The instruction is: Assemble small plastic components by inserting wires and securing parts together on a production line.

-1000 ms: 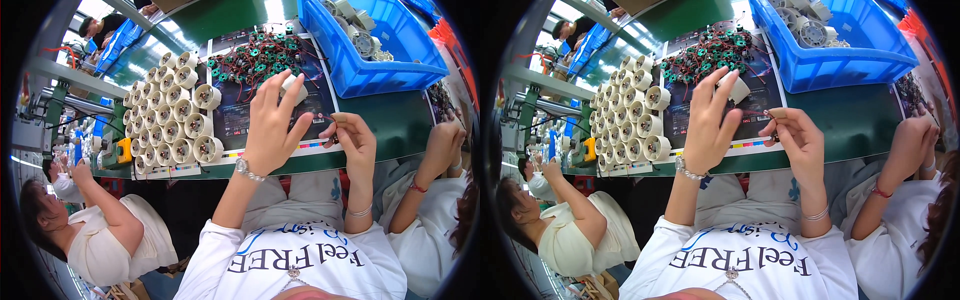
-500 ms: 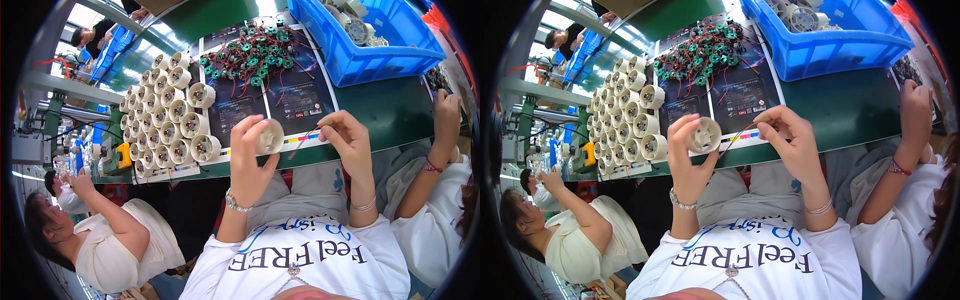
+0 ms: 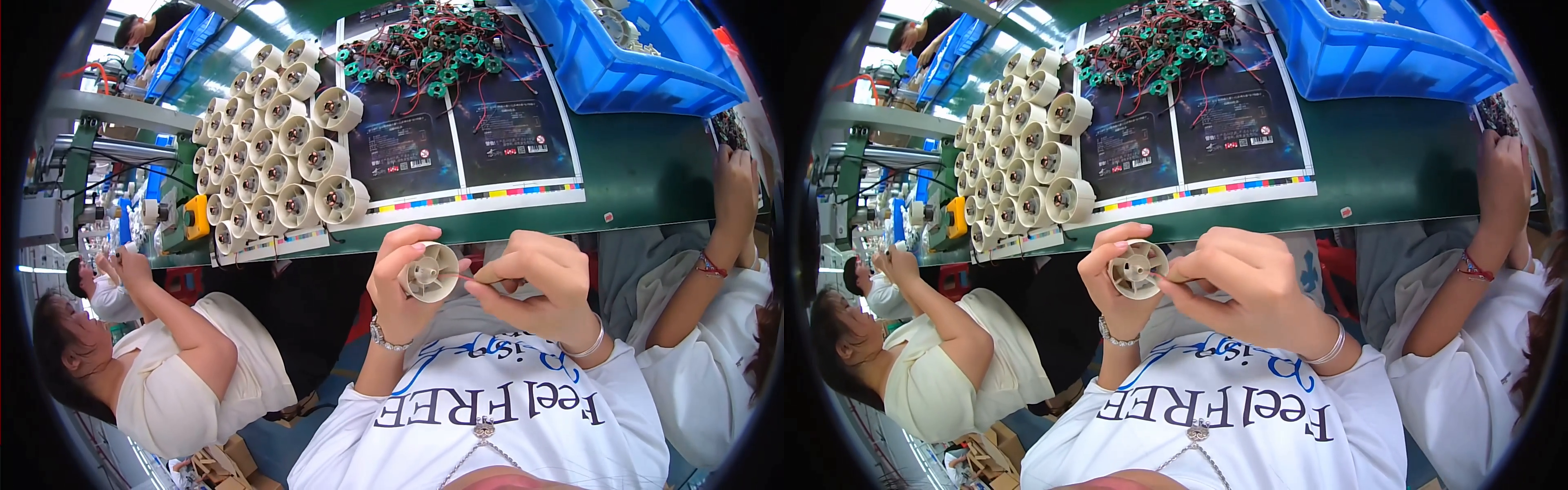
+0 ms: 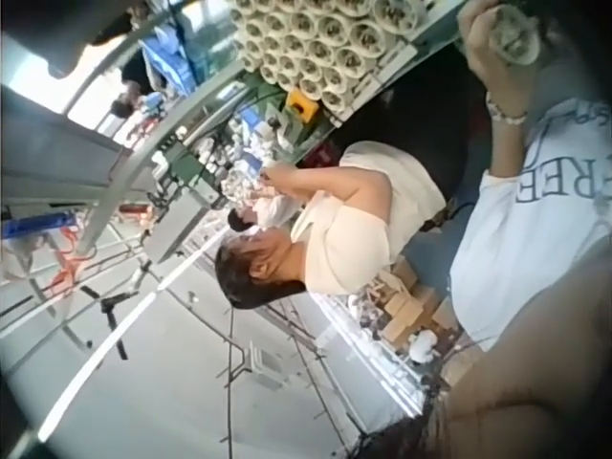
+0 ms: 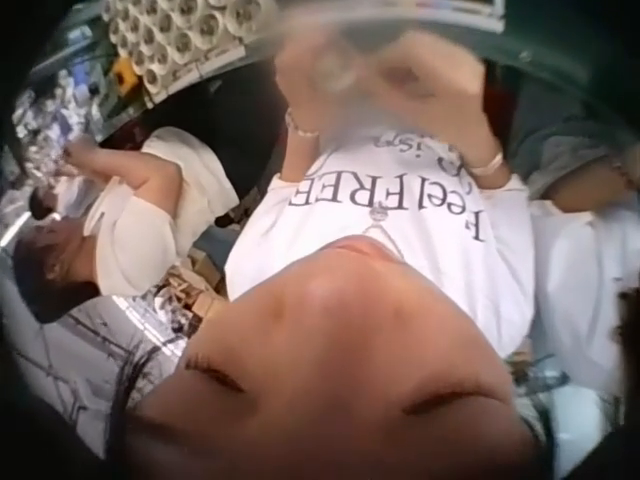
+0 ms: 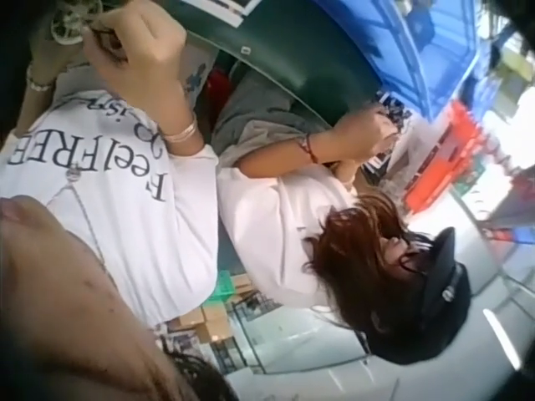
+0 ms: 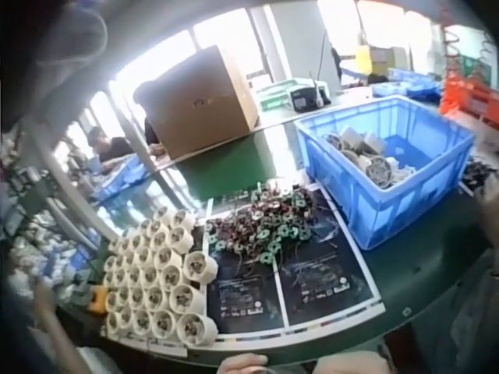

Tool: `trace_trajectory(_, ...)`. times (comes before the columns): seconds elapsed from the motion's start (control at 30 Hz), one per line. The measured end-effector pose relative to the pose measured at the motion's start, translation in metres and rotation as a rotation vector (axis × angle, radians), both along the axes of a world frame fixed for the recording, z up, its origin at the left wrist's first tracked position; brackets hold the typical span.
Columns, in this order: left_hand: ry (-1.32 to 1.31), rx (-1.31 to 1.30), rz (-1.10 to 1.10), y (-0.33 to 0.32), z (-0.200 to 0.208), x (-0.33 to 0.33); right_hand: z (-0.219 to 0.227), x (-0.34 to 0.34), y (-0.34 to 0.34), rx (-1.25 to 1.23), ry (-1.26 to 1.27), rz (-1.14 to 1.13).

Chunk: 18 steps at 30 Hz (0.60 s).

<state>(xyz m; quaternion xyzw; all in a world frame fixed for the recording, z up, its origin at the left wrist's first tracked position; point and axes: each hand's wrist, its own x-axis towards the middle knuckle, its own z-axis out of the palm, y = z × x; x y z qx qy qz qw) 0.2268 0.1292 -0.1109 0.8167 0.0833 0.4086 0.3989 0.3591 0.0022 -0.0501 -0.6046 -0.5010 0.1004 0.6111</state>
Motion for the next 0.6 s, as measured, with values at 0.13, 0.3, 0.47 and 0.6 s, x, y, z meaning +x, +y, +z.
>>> trace_trajectory(0.13,-0.013,-0.096,0.010,-0.001,-0.006,-0.007,-0.005,-0.008,0.001,0.021,-0.190,-0.007)
trace_trajectory(0.3,0.060,-0.142,0.044,-0.001,-0.003,-0.010,-0.010,-0.013,-0.001,0.071,-0.238,0.003)
trace_trajectory(0.47,0.066,0.093,0.065,0.000,0.006,-0.004,-0.013,-0.015,-0.002,0.126,-0.297,0.020)
trace_trajectory(0.6,0.178,0.259,-0.003,0.007,0.023,-0.007,-0.013,-0.015,-0.001,0.110,-0.244,0.039)
